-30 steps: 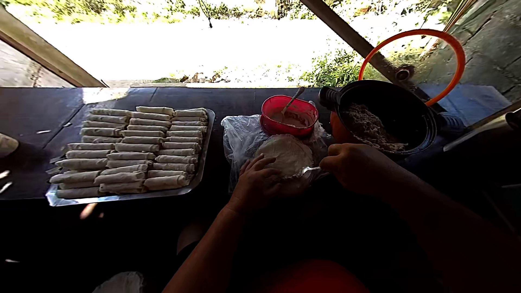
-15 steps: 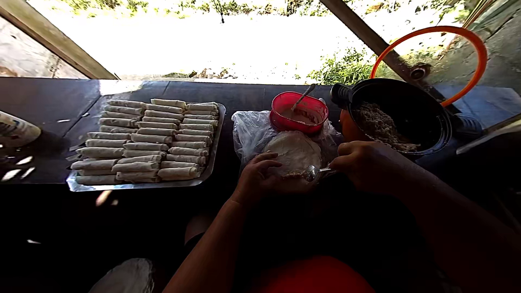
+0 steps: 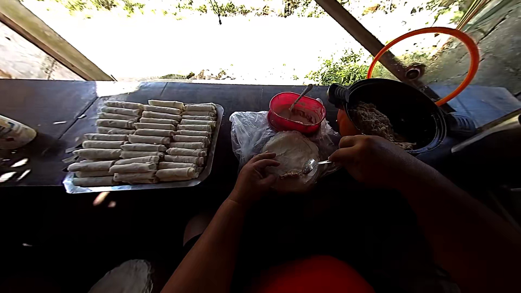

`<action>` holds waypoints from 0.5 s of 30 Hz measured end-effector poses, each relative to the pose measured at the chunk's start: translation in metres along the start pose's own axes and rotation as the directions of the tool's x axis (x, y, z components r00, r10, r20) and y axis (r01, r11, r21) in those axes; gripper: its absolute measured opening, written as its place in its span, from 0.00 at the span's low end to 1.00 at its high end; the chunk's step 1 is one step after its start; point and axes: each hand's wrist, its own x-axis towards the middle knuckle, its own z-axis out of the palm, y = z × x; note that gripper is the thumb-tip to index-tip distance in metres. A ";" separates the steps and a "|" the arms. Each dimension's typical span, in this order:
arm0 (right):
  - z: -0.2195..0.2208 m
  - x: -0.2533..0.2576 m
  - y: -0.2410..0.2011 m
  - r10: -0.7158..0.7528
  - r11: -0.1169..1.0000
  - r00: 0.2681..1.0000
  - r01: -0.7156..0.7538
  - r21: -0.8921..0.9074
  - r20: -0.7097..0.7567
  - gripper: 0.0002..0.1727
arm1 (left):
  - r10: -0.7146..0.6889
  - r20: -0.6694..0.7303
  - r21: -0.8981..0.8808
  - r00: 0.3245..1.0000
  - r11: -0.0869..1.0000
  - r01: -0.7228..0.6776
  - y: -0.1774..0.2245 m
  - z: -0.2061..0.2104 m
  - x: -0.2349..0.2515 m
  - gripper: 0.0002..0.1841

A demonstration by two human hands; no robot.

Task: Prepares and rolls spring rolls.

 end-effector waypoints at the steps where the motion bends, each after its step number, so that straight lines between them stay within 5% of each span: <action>1: -0.002 -0.001 0.001 0.013 1.000 1.000 -0.013 0.000 0.005 0.11 | 0.002 0.000 0.004 1.000 1.000 -0.002 0.000 0.000 0.000 0.12; 11: 0.009 0.005 -0.006 0.016 1.000 0.998 -0.015 -0.010 0.062 0.11 | 0.018 0.026 0.058 1.000 0.998 -0.020 -0.002 0.001 0.000 0.14; 15: -0.001 0.002 -0.001 0.037 0.999 0.999 -0.037 0.006 0.029 0.10 | 0.077 0.072 0.218 0.994 0.972 -0.091 0.016 0.007 0.003 0.19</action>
